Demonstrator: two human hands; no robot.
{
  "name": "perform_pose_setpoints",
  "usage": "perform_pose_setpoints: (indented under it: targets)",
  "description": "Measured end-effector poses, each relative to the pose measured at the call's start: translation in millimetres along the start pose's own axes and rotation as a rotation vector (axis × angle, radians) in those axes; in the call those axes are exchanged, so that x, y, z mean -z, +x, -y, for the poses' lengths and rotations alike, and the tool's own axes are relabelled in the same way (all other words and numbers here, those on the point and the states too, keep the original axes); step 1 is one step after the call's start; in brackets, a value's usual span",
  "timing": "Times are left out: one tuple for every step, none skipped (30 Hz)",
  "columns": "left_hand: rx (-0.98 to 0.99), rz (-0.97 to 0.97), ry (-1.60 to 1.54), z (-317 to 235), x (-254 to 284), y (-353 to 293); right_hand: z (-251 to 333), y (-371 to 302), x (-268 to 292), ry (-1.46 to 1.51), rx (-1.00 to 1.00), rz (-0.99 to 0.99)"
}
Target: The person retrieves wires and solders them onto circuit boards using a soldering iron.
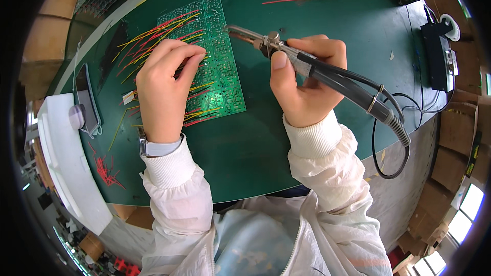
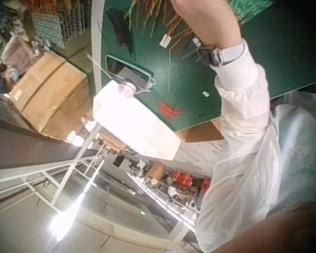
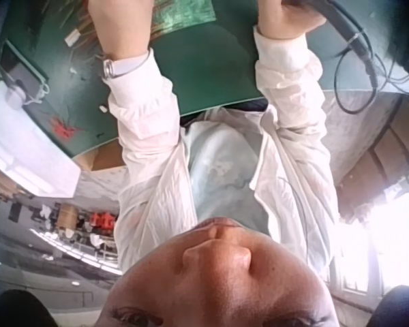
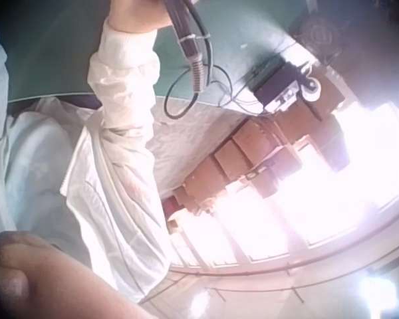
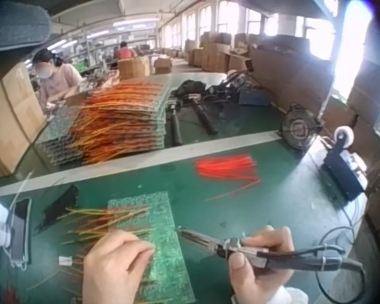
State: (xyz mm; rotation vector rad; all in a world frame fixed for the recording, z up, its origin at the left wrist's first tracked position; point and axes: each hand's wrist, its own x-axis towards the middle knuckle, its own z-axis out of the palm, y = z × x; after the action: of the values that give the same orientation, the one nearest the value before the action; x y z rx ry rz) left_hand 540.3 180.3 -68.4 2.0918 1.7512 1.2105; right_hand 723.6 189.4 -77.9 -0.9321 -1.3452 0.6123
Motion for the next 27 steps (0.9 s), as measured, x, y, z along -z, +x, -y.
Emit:
perform_pose_setpoints:
  targets:
    - [-0.007, -0.001, 0.0, -0.4, 0.0, -0.1, -0.5, 3.2, -0.4, -0.004, -0.015, -0.068]
    - [-0.004, 0.005, 0.016, -0.9, 0.3, -0.3, -5.6, 6.3, 1.5, -0.02, 0.029, -0.085]
    - [-0.005, 0.01, 0.027, -1.9, -0.9, 0.2, -8.2, 9.9, 2.4, -0.023, 0.036, -0.093]
    - [-0.017, 0.01, 0.024, -2.4, -1.0, 0.6, -9.5, 13.3, 1.7, -0.023, 0.019, -0.162]
    - [0.026, 0.043, 0.019, -2.7, -0.3, 1.0, -10.7, 17.0, 1.2, -0.023, 0.002, -0.233]
    - [0.067, 0.078, 0.016, -3.0, 0.6, 1.4, -12.6, 20.3, 1.3, -0.029, 0.002, -0.246]
    - [0.052, 0.079, 0.017, -4.0, 1.2, 2.0, -14.8, 23.8, 2.1, -0.027, 0.01, -0.26]
    - [0.078, 0.08, -0.011, -5.2, 1.6, 2.8, -17.2, 27.6, 3.1, -0.023, 0.023, -0.267]
    - [0.106, 0.08, -0.036, -5.4, 3.1, 2.9, -19.0, 30.4, 3.1, -0.016, 0.036, -0.272]
    - [0.116, 0.089, -0.052, -3.9, 4.4, 3.2, -20.3, 33.2, 2.7, -0.013, 0.048, -0.294]
    - [0.1, 0.088, -0.046, -4.2, 6.3, 4.1, -19.5, 35.6, 3.4, -0.006, 0.055, -0.307]
    - [0.114, 0.091, -0.04, -6.6, 8.0, 4.3, -18.2, 38.3, 5.6, -0.025, 0.067, -0.326]
    - [0.127, 0.094, -0.034, -8.8, 9.9, 4.8, -17.5, 41.3, 8.5, -0.043, 0.08, -0.346]
    - [0.142, 0.097, -0.036, -10.4, 12.1, 5.6, -19.2, 44.6, 12.0, -0.052, 0.095, -0.381]
    - [0.123, 0.092, -0.024, -10.2, 15.5, 7.1, -20.2, 47.5, 14.9, -0.037, 0.104, -0.395]
    - [0.062, 0.035, -0.008, -10.1, 18.4, 8.7, -21.5, 50.5, 19.2, -0.057, 0.101, -0.435]
    - [-0.002, -0.021, 0.007, -12.3, 20.3, 10.2, -22.3, 53.6, 23.7, -0.077, 0.097, -0.476]
    - [0.071, -0.02, -0.017, -19.3, 20.2, 12.3, -23.6, 56.5, 27.9, -0.067, 0.107, -0.494]
    - [0.049, -0.021, -0.013, -26.0, 16.4, 18.8, -24.8, 58.9, 32.6, -0.086, 0.096, -0.551]
    - [0.042, 0.053, 0.055, -34.9, 9.3, 25.5, -26.4, 62.0, 37.6, -0.106, 0.084, -0.608]
    - [0.039, 0.133, 0.11, -48.1, -4.4, 30.9, -30.3, 64.4, 47.9, -0.118, 0.091, -0.625]
    - [-0.089, 0.217, 0.216, -66.4, -20.7, 39.4, -35.6, 66.3, 56.5, -0.136, 0.09, -0.668]
    - [-0.246, 0.235, 0.265, -86.1, -33.6, 49.7, -35.5, 69.0, 60.0, -0.141, 0.087, -0.707]
    - [-0.319, 0.246, 0.278, -96.6, -45.8, 59.5, -33.3, 70.8, 56.0, -0.121, 0.083, -0.712]
    - [-0.376, 0.262, 0.34, -94.0, -68.6, 70.0, -34.0, 71.9, 55.2, -0.1, 0.084, -0.718]
    - [-0.405, 0.238, 0.349, -91.7, -87.2, 82.1, -28.7, 76.1, 55.2, -0.068, 0.094, -0.726]
    - [-0.404, 0.21, 0.336, -88.4, -102.2, 94.8, -26.1, 77.4, 54.6, -0.053, 0.101, -0.732]
